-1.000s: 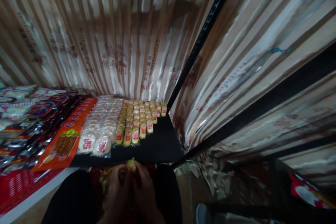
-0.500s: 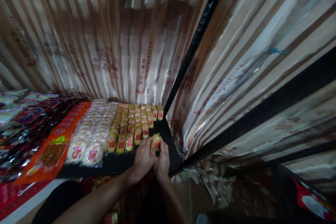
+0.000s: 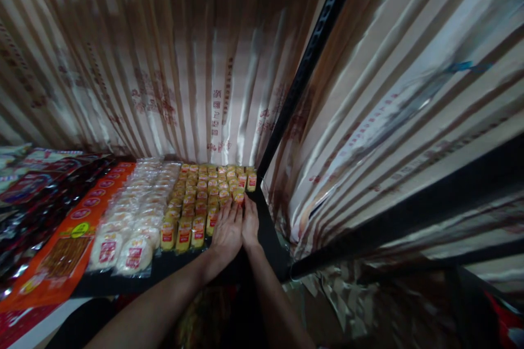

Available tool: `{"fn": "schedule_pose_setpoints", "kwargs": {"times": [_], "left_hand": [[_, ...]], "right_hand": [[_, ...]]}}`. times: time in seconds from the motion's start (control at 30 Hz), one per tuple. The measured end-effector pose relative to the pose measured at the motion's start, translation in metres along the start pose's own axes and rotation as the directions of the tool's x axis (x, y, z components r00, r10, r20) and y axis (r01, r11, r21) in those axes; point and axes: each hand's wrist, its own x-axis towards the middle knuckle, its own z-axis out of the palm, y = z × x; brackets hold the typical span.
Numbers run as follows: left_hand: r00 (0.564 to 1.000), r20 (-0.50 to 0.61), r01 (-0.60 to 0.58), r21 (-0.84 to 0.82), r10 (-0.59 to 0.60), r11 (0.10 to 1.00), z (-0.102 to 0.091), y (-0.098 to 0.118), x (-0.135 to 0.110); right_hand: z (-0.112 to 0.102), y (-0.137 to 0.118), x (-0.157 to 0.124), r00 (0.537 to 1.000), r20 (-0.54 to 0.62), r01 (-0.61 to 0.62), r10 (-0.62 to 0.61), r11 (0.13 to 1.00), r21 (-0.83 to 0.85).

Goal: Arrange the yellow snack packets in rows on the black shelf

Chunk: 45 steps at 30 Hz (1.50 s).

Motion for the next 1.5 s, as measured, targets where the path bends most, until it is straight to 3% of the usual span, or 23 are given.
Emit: {"fn": "schedule_pose_setpoints", "kwargs": {"times": [0.33,0.6,0.83,1.03,1.23,1.4,1.5], "left_hand": [[0.999,-0.005,-0.052,0.058,0.052,0.997,0.015,-0.013,0.000],[0.997,0.016,-0.083,0.090,0.082,0.992,0.021,-0.017,0.002],[0.988,0.007,-0.155,0.045,0.155,0.987,0.011,-0.015,-0.009],[0.971,-0.050,-0.239,-0.101,0.235,0.966,-0.009,-0.006,-0.055],[0.973,-0.114,-0.224,-0.278,0.200,0.934,-0.027,-0.001,-0.121],[0.987,-0.083,-0.157,-0.329,0.137,0.931,-0.046,-0.013,-0.193],[0.997,-0.076,-0.045,-0.372,0.018,0.927,-0.053,-0.029,-0.230]], "right_hand": [[0.006,0.004,-0.003,0.996,-0.001,-0.090,0.090,0.995,0.051],[0.008,0.006,-0.007,0.994,0.044,-0.093,0.097,0.991,-0.093],[0.006,0.009,-0.010,0.997,-0.002,-0.071,0.071,0.995,-0.073],[-0.011,-0.011,-0.034,0.996,-0.061,-0.062,0.060,0.997,-0.040],[-0.023,-0.053,-0.097,0.996,-0.050,-0.072,0.079,0.989,0.130],[-0.016,-0.080,-0.169,0.992,0.126,-0.067,0.030,0.952,0.299],[-0.003,-0.090,-0.206,0.940,0.340,-0.078,-0.040,0.941,0.328]]}}
